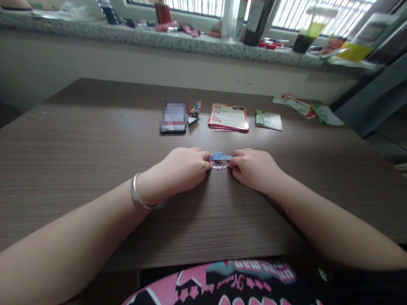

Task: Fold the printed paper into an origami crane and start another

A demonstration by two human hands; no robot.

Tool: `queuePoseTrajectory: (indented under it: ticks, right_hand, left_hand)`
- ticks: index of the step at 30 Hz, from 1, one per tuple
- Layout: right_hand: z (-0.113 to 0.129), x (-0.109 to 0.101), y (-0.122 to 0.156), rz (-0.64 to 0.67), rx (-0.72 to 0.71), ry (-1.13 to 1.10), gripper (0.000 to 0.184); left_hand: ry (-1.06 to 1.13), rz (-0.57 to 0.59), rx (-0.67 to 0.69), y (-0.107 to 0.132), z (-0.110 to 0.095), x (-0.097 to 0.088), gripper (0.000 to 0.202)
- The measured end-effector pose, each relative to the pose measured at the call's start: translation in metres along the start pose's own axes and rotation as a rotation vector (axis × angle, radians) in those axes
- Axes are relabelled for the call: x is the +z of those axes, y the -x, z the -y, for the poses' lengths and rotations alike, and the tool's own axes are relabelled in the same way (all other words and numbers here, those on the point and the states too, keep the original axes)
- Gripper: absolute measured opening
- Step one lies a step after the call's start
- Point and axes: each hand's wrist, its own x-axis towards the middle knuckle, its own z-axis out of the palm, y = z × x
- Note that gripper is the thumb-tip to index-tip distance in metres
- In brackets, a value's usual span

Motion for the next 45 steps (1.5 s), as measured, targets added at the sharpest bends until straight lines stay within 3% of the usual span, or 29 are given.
queuePoseTrajectory:
  ticks: [4, 17, 26, 33, 39, 42, 45]
  right_hand:
    - [-0.002, -0.001, 0.0, 0.013, -0.013, -0.021, 0.025]
    - [-0.009, 0.004, -0.003, -0.073, -0.169, -0.06, 0.026]
    - [-0.031, 0.034, -0.016, -0.232, -0.227, -0.455, 0.014]
    - [-0.028, 0.039, -0.018, -0.284, 0.05, -0.675, 0.016]
    - [-0.024, 0.035, -0.015, -0.094, 0.018, -0.677, 0.022]
    - [-0.019, 0.032, -0.014, -0.141, 0.123, -0.653, 0.031]
    - [-0.019, 0.031, -0.014, -0.148, 0.18, -0.586, 0.024]
  left_hand:
    - [-0.009, 0.034, -0.014, 0.0, 0.0, -0.002, 0.027]
    - [-0.049, -0.059, 0.061, -0.003, -0.001, 0.007, 0.02]
    - [-0.039, -0.095, -0.004, -0.004, 0.001, 0.013, 0.021]
    - [-0.044, -0.1, 0.03, -0.003, -0.002, 0.014, 0.021]
    - [-0.021, -0.14, 0.05, -0.005, -0.003, 0.015, 0.027]
    - [0.003, -0.137, 0.022, -0.006, -0.002, 0.016, 0.028]
    - [0.033, -0.113, 0.028, -0.006, 0.0, 0.017, 0.028]
